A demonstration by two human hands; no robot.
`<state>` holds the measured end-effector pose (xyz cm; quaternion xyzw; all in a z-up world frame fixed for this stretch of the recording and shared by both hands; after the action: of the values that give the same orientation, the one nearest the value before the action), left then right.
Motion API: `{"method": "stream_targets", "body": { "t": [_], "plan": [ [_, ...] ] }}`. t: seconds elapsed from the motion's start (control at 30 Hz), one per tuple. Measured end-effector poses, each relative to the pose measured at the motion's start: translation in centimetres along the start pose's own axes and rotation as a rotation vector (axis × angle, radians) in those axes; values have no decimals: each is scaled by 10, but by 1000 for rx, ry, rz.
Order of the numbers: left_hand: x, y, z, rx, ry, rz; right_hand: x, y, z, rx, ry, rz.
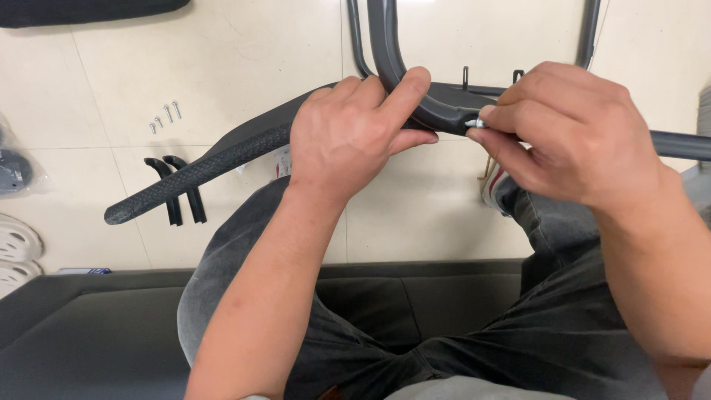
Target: The person assembles a chair by attaching the mesh seat to the metal frame using an Allen key. They align the seat, insert screws, and tighten them to secure the seat to the frame.
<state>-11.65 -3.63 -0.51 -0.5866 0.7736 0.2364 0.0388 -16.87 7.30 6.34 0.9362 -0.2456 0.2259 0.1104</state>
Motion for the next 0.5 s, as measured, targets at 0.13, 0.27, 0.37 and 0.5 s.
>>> {"method": "stream_targets", "body": {
  "t": [0.13,0.27,0.37,0.5],
  "plan": [
    [0,0,-3,-16,-24,-1,-4,-4,6,32,-35,33],
    [1,1,-2,3,-36,-11,-9,-1,8,44,-12,72],
    [0,0,-1,-5,-53,-13,-6,2,2,35,29,33],
    [1,1,-3,-13,-53,-9,0,8,-3,42,54,-13]
  ]
}}
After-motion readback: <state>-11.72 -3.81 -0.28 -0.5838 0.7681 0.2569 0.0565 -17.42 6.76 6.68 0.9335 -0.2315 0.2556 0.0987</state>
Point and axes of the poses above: each hand's wrist, its own y-axis towards the middle knuckle, its own z-axis out of the palm, x = y × z, the point moved 10 cm from there along y, towards the middle knuckle, and after that the axes turned 11 degrees about z, right-handed, at the moved point
